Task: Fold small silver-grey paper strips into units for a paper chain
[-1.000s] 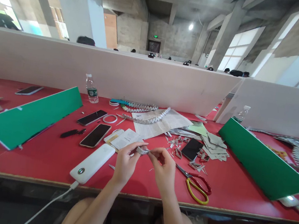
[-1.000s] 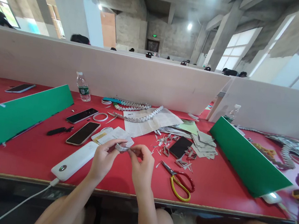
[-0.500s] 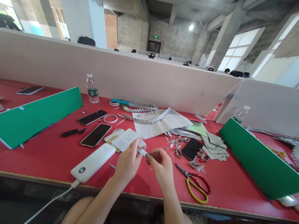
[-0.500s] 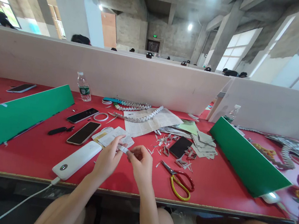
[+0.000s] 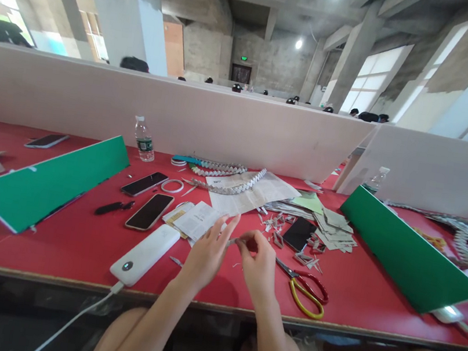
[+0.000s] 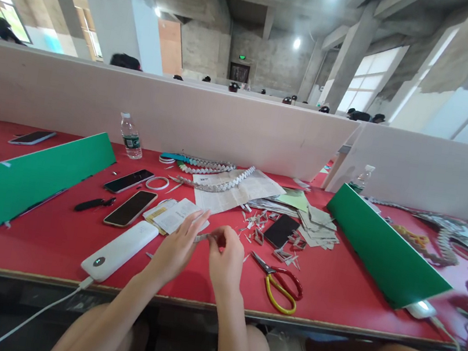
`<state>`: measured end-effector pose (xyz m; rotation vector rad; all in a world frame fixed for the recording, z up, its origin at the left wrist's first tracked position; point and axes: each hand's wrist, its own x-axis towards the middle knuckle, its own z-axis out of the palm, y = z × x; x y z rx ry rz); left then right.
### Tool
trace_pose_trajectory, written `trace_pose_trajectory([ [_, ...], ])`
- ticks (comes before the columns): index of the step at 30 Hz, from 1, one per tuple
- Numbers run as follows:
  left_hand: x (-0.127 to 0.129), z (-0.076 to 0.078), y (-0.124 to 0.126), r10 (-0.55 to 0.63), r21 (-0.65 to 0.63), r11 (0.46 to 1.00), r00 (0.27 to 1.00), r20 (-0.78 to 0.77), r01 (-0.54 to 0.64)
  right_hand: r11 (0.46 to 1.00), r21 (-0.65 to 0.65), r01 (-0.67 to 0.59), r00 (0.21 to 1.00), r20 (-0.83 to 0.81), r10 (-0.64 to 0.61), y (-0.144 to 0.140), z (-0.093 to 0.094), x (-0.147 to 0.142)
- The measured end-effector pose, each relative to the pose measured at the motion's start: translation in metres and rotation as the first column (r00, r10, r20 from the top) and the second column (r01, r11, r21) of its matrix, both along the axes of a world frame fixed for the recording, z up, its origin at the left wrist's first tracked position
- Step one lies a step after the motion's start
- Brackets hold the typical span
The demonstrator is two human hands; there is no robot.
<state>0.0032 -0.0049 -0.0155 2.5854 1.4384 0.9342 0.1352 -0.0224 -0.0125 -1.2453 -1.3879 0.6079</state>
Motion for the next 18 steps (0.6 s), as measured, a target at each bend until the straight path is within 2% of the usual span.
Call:
trace_pose_trajectory([
  [3,0.001,0.004,-0.002,-0.052,-0.033,0.998,0.996,0.069,0.054,1.000,0.026,0.016,0.999,0.046,-0.017,-0.002,0.002,0.004],
  [8,0.000,0.011,-0.007,-0.067,-0.161,0.979,0.947,0.316,0.123,0.991,0.090,0.095,0.995,-0.017,-0.094,-0.004,0.005,0.012],
  [10,0.000,0.012,-0.008,-0.051,-0.204,0.969,0.917,0.396,0.142,0.994,0.077,0.078,0.995,-0.075,-0.073,-0.005,0.007,0.015],
  [12,0.000,0.013,-0.009,-0.012,-0.264,0.949,0.856,0.517,0.172,1.000,0.031,0.001,0.985,-0.174,0.005,-0.007,0.007,0.016],
  [14,0.002,0.016,-0.011,0.049,-0.371,0.887,0.742,0.668,0.276,0.992,-0.019,-0.122,0.945,-0.309,0.110,-0.008,0.007,0.015],
  [16,0.002,0.021,-0.012,0.122,-0.458,0.780,0.614,0.780,0.426,0.972,-0.055,-0.228,0.884,-0.431,0.183,-0.008,0.006,0.013],
  [18,0.002,0.026,-0.012,0.190,-0.492,0.694,0.526,0.829,0.526,0.957,-0.082,-0.280,0.840,-0.504,0.202,-0.008,0.005,0.011],
])
